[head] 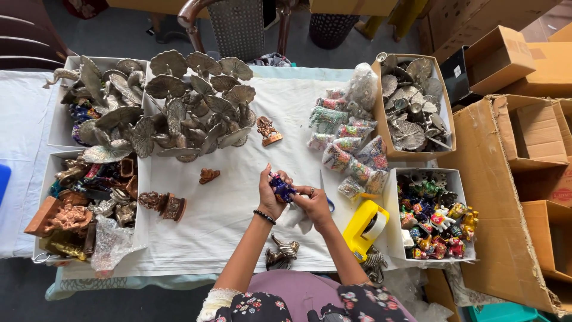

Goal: The person wraps small decorative figurines in bubble wrap using scissors to cut the material and a tape dispenser to seal the packages. They handle various items, including a blue figurine and a brown figurine, placing the wrapped items on the table.

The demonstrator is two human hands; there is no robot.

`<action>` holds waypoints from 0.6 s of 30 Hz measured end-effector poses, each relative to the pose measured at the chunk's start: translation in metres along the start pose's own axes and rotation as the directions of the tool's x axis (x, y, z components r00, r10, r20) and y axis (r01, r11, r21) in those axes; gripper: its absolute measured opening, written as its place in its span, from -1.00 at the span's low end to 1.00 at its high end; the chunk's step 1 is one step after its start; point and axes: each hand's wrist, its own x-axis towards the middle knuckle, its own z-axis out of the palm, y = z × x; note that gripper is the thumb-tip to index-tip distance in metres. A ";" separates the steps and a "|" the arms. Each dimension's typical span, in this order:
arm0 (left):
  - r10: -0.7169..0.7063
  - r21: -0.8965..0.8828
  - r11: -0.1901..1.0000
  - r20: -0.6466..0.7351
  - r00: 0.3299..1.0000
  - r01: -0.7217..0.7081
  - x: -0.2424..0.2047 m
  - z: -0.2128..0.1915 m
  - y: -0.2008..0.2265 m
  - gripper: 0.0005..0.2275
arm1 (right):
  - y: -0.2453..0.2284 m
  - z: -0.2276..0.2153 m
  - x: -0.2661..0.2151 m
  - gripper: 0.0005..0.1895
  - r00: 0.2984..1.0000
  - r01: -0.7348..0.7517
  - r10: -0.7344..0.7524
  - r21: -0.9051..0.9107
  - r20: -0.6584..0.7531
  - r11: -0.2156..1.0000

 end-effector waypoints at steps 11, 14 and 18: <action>-0.153 0.016 0.988 -0.100 0.983 0.155 0.000 -0.006 0.007 -0.55 | -0.004 0.002 -0.002 -0.75 0.976 0.217 -0.200 -0.371 0.083 0.903; -0.075 0.020 0.997 -0.132 0.988 0.078 -0.002 -0.007 0.005 -0.55 | -0.007 0.011 -0.009 -0.75 0.982 0.176 -0.191 -0.388 -0.001 0.905; 0.113 0.120 0.988 -0.151 0.982 -0.096 -0.002 -0.012 0.001 -0.54 | -0.028 0.034 -0.023 -0.67 0.992 -0.084 0.071 -0.131 -0.106 0.988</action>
